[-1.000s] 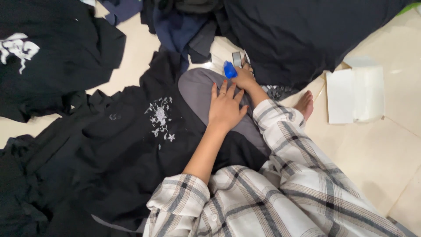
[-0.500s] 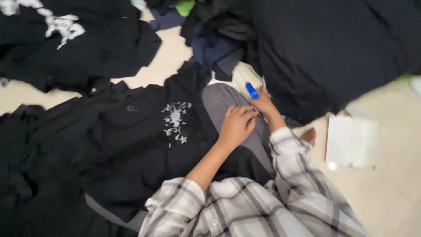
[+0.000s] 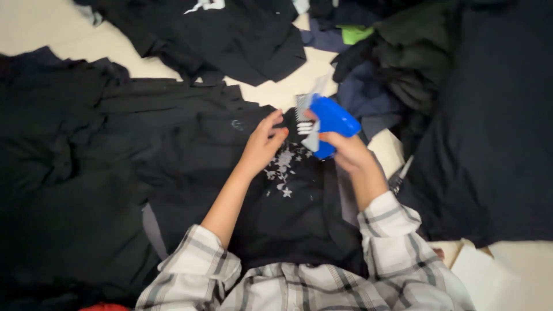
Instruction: The person sits on the floor surrounded by black t-shirts and uses a blue hot glue gun to attach small rectangular tags to the collar area of each shirt. They pick up a shirt, apply glue to a tag, press it onto the garment, and then move the shirt aside to repeat the process.
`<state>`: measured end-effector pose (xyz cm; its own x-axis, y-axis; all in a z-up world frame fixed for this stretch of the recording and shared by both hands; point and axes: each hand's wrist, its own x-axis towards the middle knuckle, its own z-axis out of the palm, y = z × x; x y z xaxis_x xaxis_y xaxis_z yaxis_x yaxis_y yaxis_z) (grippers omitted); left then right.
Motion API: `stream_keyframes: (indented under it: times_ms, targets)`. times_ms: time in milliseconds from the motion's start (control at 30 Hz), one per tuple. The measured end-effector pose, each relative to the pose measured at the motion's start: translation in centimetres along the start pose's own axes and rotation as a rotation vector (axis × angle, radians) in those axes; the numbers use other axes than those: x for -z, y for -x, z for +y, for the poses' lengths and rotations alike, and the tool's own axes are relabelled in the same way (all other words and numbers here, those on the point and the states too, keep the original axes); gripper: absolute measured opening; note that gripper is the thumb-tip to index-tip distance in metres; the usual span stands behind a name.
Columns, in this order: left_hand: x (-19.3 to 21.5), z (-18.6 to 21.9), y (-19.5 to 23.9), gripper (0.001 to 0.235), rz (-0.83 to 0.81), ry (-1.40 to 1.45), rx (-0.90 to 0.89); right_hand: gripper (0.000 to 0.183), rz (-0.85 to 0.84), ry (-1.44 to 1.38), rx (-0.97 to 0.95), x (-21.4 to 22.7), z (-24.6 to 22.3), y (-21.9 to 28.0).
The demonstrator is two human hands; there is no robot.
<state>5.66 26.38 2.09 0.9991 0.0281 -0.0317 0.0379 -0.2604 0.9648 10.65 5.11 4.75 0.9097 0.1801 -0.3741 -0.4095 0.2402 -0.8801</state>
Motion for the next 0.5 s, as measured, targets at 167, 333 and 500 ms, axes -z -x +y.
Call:
stream_keyframes:
  times_ms: [167,333,500]
  targets:
    - [3.4,-7.4,-4.8,0.033,0.180,-0.003,0.066,0.045,-0.182,-0.086,-0.158,-4.9,5.9,-4.9]
    - [6.3,-14.1,-6.3,0.033,0.077,-0.019,0.237,0.054,-0.397,-0.036,-0.181,-4.1,9.8,-7.8]
    - [6.8,-13.1,-7.3,0.033,0.003,-0.114,0.245,0.053,-0.495,-0.038,-0.181,-4.6,11.2,-8.7]
